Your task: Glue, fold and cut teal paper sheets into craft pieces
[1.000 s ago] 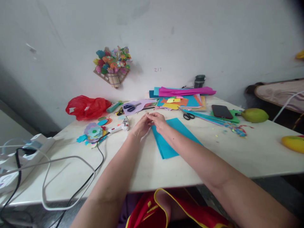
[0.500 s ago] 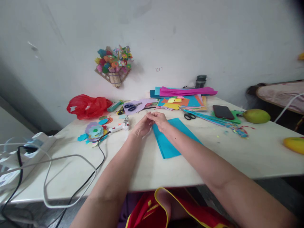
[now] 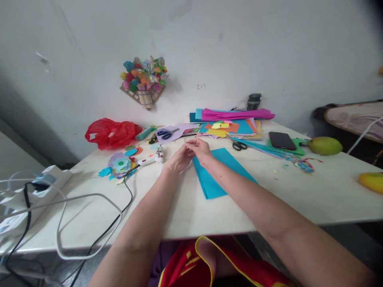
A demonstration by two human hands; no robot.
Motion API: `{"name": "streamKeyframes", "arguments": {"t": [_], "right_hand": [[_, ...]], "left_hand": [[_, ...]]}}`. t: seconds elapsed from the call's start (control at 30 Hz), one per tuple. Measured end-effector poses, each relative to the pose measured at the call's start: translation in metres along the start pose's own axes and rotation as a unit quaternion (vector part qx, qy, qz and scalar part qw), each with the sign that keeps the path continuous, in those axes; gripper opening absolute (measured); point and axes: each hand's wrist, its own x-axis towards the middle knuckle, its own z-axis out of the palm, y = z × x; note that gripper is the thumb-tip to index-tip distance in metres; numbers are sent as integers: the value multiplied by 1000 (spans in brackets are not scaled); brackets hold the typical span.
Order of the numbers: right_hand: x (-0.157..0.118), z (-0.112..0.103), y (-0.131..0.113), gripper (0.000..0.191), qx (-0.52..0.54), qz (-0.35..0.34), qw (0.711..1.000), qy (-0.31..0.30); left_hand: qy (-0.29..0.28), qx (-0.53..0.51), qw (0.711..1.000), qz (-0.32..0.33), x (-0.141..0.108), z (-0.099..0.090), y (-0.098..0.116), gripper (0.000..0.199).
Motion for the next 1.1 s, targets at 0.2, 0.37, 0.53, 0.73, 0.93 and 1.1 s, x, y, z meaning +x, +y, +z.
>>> {"name": "streamKeyframes", "arguments": {"t": [0.2, 0.37, 0.53, 0.73, 0.93, 1.1], "right_hand": [[0, 0, -1, 27, 9, 9, 1000, -4], [-1, -2, 0, 27, 14, 13, 1000, -11], [-3, -1, -3, 27, 0, 10, 1000, -15], [-2, -3, -2, 26, -34, -14, 999, -39], [-5, 0, -1, 21, -90, -41, 993, -60], [-3, 0, 2, 17, -174, -80, 981, -23]], "left_hand": [[-8, 16, 1000, 0, -1, 0, 1, 21], [-1, 2, 1000, -2, -2, 0, 2, 18], [0, -18, 1000, 12, -1, -2, 1, 21], [9, -20, 1000, 22, -1, -5, 1, 27], [55, -21, 998, 8, -4, 1, 5, 25], [45, -13, 999, 2, -3, 0, 4, 24]]}}
